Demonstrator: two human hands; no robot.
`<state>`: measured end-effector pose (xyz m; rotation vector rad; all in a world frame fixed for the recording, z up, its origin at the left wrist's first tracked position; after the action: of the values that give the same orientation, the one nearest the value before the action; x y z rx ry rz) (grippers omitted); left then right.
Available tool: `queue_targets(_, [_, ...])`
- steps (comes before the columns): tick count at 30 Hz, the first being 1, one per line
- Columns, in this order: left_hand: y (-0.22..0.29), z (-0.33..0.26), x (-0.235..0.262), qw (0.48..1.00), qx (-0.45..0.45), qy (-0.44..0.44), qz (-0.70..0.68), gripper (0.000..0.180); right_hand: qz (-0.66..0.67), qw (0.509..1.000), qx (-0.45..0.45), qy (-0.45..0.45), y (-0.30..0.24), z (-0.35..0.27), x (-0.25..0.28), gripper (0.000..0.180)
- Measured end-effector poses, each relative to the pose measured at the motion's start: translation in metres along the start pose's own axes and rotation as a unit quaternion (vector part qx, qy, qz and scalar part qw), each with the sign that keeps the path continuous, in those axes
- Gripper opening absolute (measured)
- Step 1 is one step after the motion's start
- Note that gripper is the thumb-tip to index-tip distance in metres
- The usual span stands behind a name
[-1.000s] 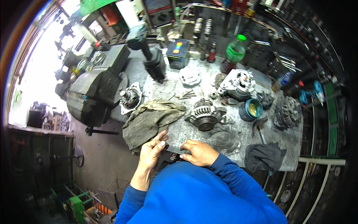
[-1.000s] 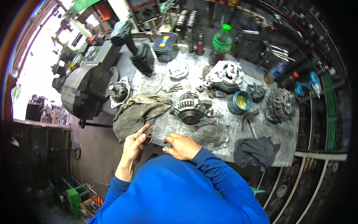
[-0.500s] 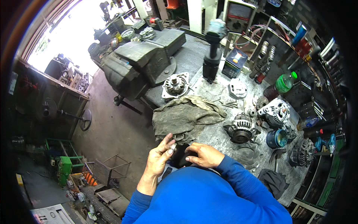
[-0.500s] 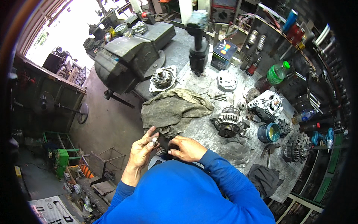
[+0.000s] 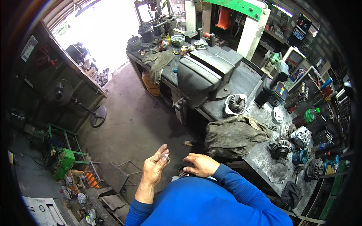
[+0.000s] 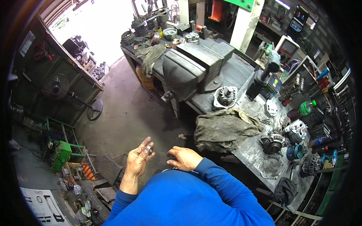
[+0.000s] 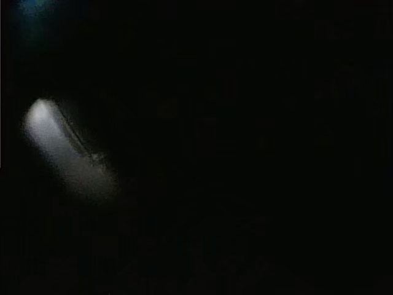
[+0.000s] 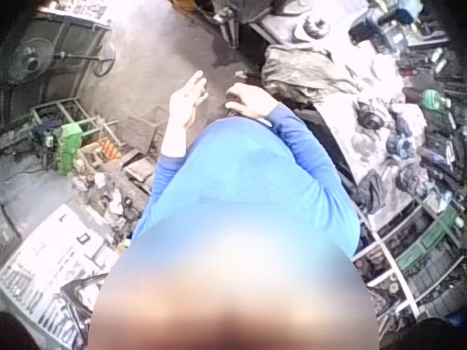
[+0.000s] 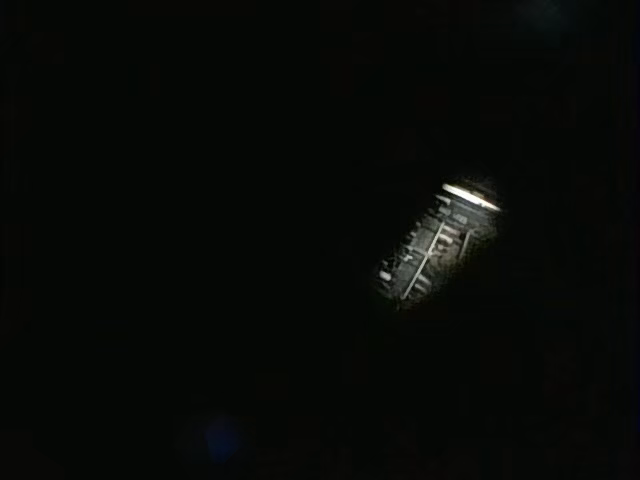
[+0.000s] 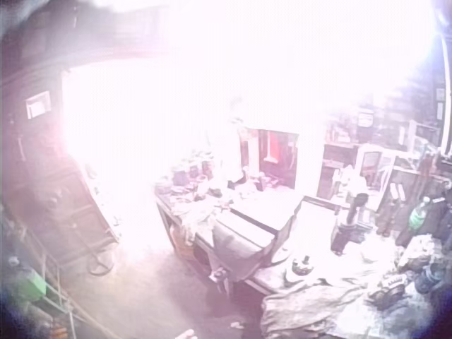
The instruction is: The person removes a bearing from a grinding machine, walks to a workbench, and uses a small tool to pry and clean the bearing. They repeatedly inspect the bearing, apply grease, and rotate it to check smoothness.
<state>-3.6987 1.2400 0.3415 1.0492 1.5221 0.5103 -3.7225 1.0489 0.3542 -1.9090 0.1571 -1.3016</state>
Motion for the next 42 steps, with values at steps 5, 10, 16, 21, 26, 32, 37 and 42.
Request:
queue_targets(5, [0.029,0.019,0.048,0.998,0.004,0.027,-0.052,0.013,-0.044,0.999,0.004,-0.032,-0.011,0.059,-0.014,0.042])
queue_targets(10, [0.051,0.055,0.097,0.994,0.003,0.072,-0.081,0.018,-0.032,0.997,0.016,-0.070,-0.006,0.130,-0.028,0.043])
queue_targets(16, [0.107,0.127,0.150,0.993,-0.029,0.101,-0.059,0.030,-0.027,0.994,0.063,-0.087,0.002,0.263,-0.031,0.039])
queue_targets(21, [0.181,0.196,0.187,0.986,-0.082,0.141,-0.034,0.021,-0.034,0.990,0.110,-0.078,-0.005,0.390,0.003,0.040])
queue_targets(26, [0.230,0.268,0.205,0.989,-0.090,0.112,-0.018,0.021,0.029,0.992,0.103,-0.059,-0.003,0.458,0.039,0.040])
queue_targets(32, [0.254,0.378,0.219,0.997,-0.041,0.044,0.039,0.021,0.025,0.999,-0.035,0.011,0.067,0.505,0.068,0.041])
queue_targets(37, [0.305,0.477,0.225,0.996,-0.023,-0.078,0.033,0.026,0.023,0.994,-0.083,0.068,0.077,0.558,0.098,0.039])
queue_targets(42, [0.345,0.556,0.226,0.988,-0.004,-0.111,0.110,0.025,0.017,0.977,-0.143,0.159,0.071,0.603,0.129,0.036])
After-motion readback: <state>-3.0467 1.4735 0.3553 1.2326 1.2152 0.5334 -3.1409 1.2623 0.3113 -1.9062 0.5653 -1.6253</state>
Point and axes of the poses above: each hand's wrist, its own z-axis towards the middle knuckle, its own x-axis out of the back of the hand, y = z × x, the point moved 8 cm from there along z, towards the middle knuckle, and after that the axes turned 10 degrees about -z, right-handed, at the moved point
